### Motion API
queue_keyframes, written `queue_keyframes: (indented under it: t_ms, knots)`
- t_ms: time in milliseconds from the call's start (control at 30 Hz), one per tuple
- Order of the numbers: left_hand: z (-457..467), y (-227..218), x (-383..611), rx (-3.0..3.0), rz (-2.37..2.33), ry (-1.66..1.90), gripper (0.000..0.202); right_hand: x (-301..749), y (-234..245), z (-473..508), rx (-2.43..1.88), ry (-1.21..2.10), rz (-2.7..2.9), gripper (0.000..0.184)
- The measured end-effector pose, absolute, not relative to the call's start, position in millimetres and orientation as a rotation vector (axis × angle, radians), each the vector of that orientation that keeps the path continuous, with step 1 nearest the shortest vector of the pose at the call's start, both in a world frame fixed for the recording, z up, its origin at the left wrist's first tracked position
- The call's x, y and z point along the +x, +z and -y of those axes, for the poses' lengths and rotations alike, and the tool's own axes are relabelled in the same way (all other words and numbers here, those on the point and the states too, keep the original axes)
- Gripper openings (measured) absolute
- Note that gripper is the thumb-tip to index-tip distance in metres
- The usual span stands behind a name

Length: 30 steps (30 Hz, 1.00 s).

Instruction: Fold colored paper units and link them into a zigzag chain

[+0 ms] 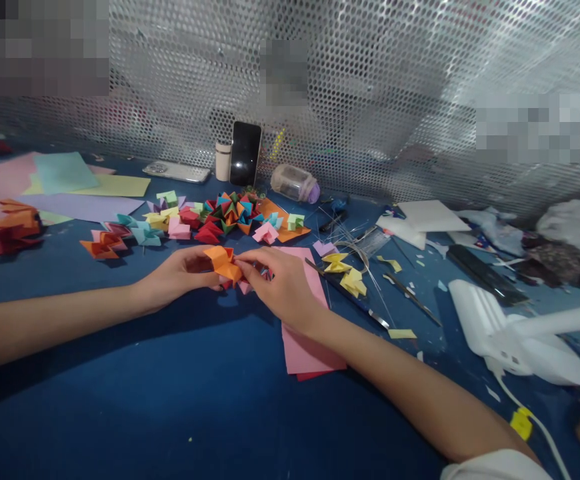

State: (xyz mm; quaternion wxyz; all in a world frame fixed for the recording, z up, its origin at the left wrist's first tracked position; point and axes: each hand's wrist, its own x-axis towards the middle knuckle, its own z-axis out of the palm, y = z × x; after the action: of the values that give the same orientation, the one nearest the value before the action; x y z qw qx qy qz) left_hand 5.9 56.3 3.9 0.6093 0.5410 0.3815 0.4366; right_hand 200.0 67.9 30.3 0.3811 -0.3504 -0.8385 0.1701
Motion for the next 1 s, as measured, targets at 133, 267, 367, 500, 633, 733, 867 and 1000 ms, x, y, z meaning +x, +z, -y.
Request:
queue_keyframes:
  t_ms: [133,267,367,500,633,733,867,1000]
  knots:
    - [-56.9,4.3,6.5,1.203,-0.912,1.021,0.031,200.4,34.5,-65.6,-0.811,0.463,2.209,0.019]
    - [-56.4,5.8,7.2,1.203,-0.918,1.056,0.031,198.4,33.0,-64.2,-0.796,0.400,2.171,0.023]
    - [-55.8,6.9,7.3,1.241,-0.926,1.051,0.026,198.2,32.4,-65.2,-0.830,0.465,2.109,0.018]
    - [-55.6,7.2,7.7,1.255,-0.948,1.062,0.025,199.2,34.8,-66.2,-0.851,0.614,2.095,0.014]
    - [-56.0,6.1,8.3,1.285,-1.002,1.086,0.028,198.2,35.7,-65.9,-0.841,0.711,2.095,0.020]
    - [-56.1,5.4,8.1,1.277,-1.023,1.084,0.034,197.0,34.3,-66.3,-0.768,0.612,2.154,0.016]
    - [-55.7,5.6,7.7,1.263,-1.016,1.063,0.041,196.1,30.8,-68.1,-0.672,0.422,2.222,0.014]
    - [-55.2,8.2,7.5,1.238,-1.006,1.045,0.041,196.0,28.8,-70.0,-0.622,0.352,2.241,0.012]
